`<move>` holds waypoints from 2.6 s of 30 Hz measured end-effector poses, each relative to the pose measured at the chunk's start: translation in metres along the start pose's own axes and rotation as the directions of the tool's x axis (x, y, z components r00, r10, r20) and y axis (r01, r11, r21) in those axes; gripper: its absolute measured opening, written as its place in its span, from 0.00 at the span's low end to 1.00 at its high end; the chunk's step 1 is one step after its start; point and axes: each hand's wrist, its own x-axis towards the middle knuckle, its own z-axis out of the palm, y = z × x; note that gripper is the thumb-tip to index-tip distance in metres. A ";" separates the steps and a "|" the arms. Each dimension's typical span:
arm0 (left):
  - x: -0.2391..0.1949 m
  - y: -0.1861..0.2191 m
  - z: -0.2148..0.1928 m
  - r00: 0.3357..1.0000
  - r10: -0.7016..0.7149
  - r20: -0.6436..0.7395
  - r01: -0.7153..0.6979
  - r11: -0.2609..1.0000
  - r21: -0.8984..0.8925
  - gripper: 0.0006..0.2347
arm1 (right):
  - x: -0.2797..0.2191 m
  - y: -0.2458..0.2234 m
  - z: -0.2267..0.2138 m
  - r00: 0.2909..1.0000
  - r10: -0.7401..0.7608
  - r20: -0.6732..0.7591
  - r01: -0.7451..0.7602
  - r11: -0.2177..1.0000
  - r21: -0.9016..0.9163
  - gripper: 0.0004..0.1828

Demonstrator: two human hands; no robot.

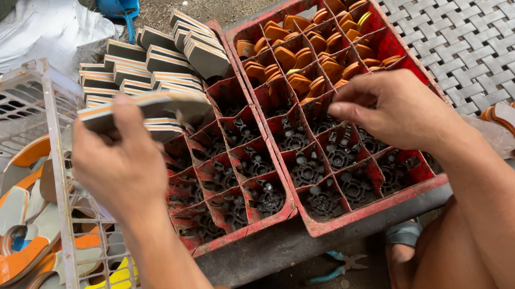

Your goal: The person assembles sandals by attaching orange footbeds to grey soles using small black fasteners. They pick up a sole, align a footbed, insert fasteners, and place the assembled unit into a red crate.

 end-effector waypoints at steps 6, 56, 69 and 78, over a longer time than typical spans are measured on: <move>-0.066 0.055 0.027 0.937 0.263 0.229 -0.258 0.965 -0.052 0.16 | -0.015 -0.009 0.024 0.893 -0.432 -0.122 0.447 0.825 0.345 0.21; -0.050 0.007 0.036 0.687 -0.127 0.716 0.628 0.600 -0.496 0.14 | 0.094 0.036 0.048 0.953 -0.290 -0.089 0.240 0.900 -0.363 0.07; -0.048 0.012 0.036 0.687 -0.144 0.712 0.618 0.631 -0.468 0.14 | 0.054 0.005 0.019 0.904 -0.332 -0.270 0.259 0.927 -0.270 0.08; -0.049 0.003 0.037 0.701 -0.151 0.697 0.621 0.611 -0.491 0.13 | -0.006 -0.016 0.025 0.961 -0.274 -0.033 0.253 0.923 -0.290 0.12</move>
